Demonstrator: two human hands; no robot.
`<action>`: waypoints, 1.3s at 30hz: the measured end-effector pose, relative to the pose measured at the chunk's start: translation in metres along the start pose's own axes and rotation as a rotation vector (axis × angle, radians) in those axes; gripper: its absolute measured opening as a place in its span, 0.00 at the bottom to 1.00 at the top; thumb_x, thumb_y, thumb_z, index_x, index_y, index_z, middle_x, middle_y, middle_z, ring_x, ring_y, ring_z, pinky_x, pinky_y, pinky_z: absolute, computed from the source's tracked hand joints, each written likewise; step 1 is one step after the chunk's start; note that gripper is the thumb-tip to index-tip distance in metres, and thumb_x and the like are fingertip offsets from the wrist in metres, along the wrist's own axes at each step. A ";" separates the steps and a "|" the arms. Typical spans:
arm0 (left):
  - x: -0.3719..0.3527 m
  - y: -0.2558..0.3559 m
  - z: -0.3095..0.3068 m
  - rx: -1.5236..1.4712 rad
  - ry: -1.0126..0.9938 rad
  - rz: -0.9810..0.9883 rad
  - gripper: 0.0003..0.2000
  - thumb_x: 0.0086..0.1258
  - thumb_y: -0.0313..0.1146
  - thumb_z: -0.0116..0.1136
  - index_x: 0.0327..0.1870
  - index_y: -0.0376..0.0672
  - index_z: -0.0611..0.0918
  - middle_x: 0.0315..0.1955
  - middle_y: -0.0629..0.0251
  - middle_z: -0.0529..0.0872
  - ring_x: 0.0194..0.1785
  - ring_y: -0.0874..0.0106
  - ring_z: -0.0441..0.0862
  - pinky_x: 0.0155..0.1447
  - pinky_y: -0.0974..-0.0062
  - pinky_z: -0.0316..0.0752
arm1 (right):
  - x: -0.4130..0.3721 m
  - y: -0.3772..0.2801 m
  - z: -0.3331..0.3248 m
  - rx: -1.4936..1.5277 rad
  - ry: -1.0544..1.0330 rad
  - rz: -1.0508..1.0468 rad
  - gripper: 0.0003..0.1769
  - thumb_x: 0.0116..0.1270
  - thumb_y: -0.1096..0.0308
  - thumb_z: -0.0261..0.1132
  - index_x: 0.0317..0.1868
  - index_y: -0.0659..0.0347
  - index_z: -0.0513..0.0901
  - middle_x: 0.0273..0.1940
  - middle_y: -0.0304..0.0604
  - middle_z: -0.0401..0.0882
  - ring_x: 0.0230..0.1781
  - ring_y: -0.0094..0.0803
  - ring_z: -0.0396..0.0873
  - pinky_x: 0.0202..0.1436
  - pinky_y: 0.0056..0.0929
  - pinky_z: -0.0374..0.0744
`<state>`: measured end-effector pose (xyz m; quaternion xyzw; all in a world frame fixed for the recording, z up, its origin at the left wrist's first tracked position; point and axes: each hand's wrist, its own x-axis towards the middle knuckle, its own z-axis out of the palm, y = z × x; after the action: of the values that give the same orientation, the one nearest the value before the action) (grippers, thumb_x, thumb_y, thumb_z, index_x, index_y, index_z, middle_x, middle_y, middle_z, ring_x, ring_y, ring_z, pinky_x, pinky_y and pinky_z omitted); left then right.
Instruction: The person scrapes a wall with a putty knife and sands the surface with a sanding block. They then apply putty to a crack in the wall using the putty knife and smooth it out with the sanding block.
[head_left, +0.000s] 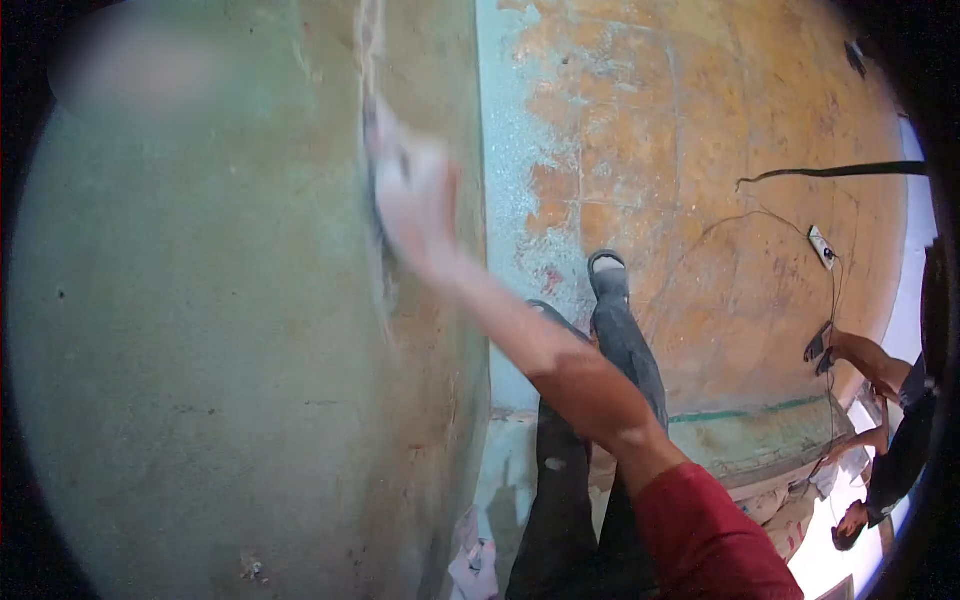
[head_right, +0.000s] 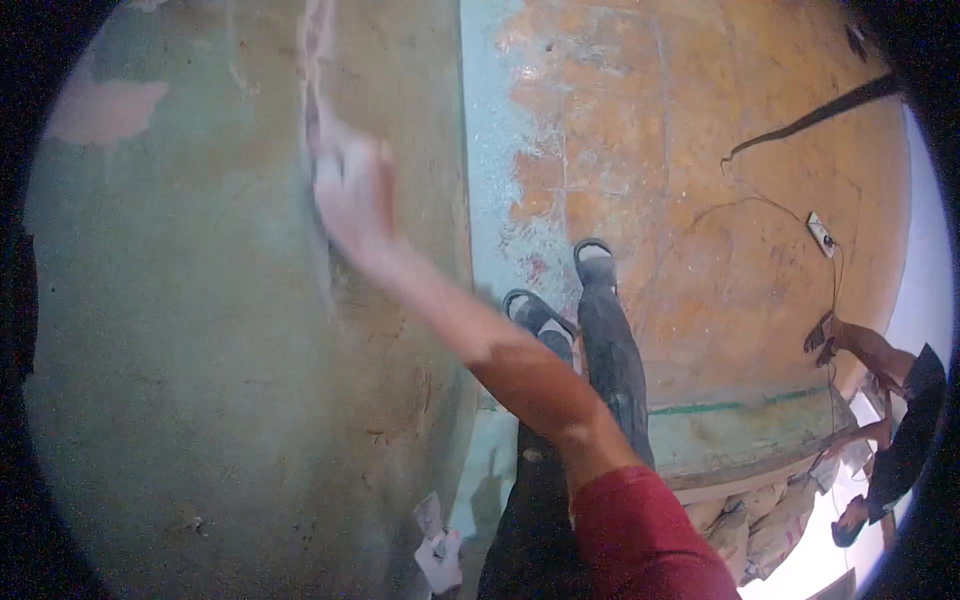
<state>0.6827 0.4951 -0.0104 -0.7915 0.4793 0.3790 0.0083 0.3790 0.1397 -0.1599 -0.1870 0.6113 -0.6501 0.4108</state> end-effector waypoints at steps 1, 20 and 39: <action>0.004 -0.003 0.003 -0.106 -0.013 -0.056 0.10 0.69 0.36 0.67 0.32 0.41 0.79 0.20 0.77 0.69 0.25 0.84 0.63 0.29 0.79 0.57 | 0.021 0.004 0.003 0.031 0.060 -0.034 0.19 0.72 0.72 0.57 0.61 0.66 0.80 0.37 0.64 0.83 0.32 0.37 0.83 0.40 0.38 0.77; 0.013 0.000 -0.006 -0.102 -0.041 -0.093 0.14 0.70 0.32 0.65 0.24 0.42 0.74 0.18 0.78 0.70 0.21 0.85 0.65 0.25 0.78 0.58 | -0.004 0.005 0.005 -0.013 0.138 -0.138 0.20 0.70 0.72 0.61 0.62 0.63 0.81 0.32 0.62 0.81 0.29 0.39 0.86 0.35 0.35 0.78; 0.045 0.096 0.049 -0.550 -0.251 -0.352 0.09 0.76 0.35 0.58 0.36 0.41 0.80 0.19 0.75 0.76 0.19 0.84 0.71 0.23 0.80 0.66 | -0.297 0.009 -0.136 -0.269 -0.556 0.208 0.24 0.66 0.75 0.61 0.63 0.55 0.82 0.37 0.52 0.87 0.26 0.41 0.81 0.32 0.35 0.78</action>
<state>0.5920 0.4276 -0.0390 -0.7820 0.2105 0.5811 -0.0813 0.4569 0.4540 -0.1163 -0.3463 0.5719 -0.4422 0.5979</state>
